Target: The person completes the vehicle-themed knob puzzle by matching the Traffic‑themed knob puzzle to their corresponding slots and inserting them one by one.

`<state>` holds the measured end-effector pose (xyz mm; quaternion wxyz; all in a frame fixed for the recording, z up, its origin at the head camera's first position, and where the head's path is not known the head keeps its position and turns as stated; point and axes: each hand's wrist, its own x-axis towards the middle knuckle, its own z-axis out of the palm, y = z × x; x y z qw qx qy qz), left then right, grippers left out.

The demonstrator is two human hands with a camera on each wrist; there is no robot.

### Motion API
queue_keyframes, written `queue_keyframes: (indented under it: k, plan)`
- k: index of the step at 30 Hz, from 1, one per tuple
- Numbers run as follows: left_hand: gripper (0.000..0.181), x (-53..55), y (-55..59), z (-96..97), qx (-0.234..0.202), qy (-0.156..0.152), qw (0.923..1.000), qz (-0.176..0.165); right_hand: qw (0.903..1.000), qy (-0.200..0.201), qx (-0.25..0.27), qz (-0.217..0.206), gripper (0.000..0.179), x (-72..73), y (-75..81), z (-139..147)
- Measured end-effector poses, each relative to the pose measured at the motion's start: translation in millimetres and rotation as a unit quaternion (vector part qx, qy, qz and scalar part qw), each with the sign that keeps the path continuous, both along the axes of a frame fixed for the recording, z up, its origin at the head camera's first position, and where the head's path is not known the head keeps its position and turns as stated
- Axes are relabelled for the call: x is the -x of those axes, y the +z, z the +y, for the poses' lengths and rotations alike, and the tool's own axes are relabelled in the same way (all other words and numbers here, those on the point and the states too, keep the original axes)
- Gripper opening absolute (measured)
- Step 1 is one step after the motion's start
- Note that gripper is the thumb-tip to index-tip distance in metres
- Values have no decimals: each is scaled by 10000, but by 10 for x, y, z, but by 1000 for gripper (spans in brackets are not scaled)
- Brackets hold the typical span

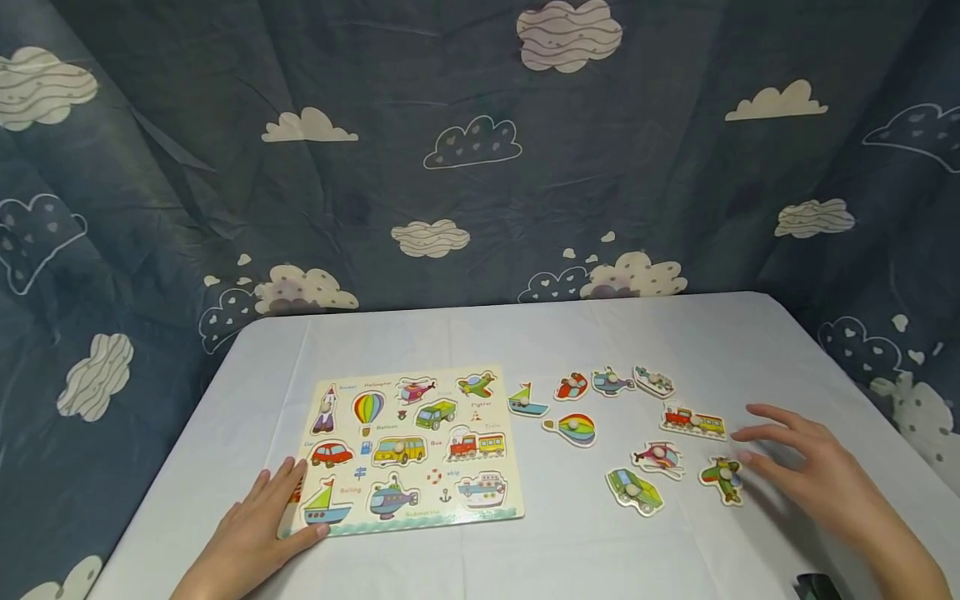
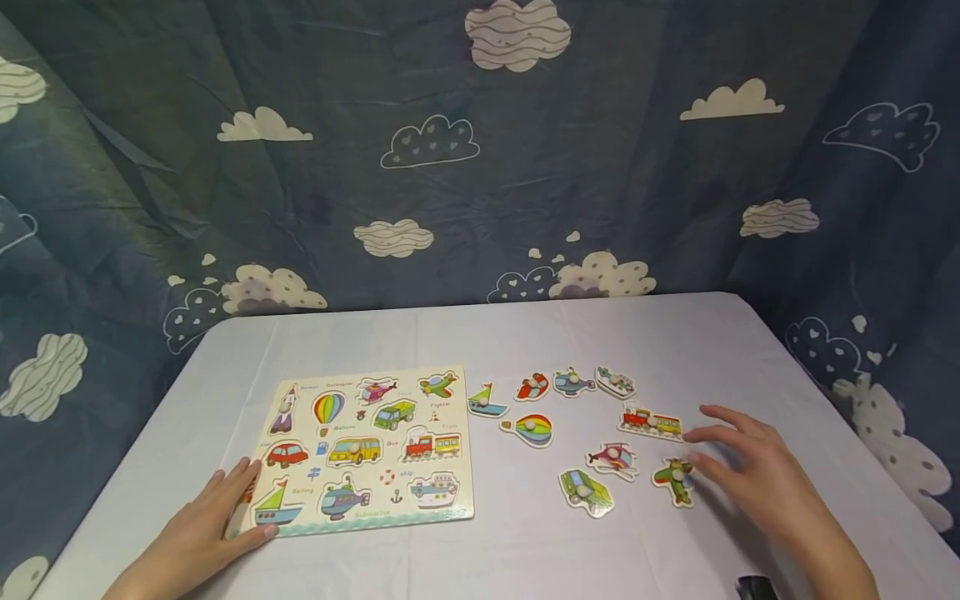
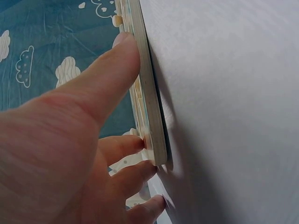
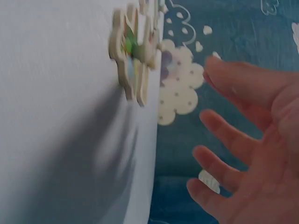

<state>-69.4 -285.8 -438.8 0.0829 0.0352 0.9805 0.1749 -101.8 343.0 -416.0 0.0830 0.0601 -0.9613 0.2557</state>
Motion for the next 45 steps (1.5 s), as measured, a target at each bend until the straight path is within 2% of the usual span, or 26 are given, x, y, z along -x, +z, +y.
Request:
queue_keyframes:
  k: [6,9,13,19,34,45]
  plan:
    - [104,3,5,0,-20,2,10000,10,9961,30,-102,-881,26,51,8,115]
    - [106,5,12,1,-20,17,10000,-32,9941,93,-162,-1068,24,79,0,137]
    - [106,0,15,1,-34,30,10000,-51,9938,205,-298,-1055,21,96,-32,117]
    - [106,-4,5,5,-71,48,9999,-93,9915,142,-240,-1268,19,97,-63,80]
    - [107,-6,26,13,-35,77,9999,-80,9919,120,-385,-1201,20,149,-96,12]
    - [106,-2,39,25,-38,96,9999,-123,9934,152,-387,-1068,18,117,-118,-28]
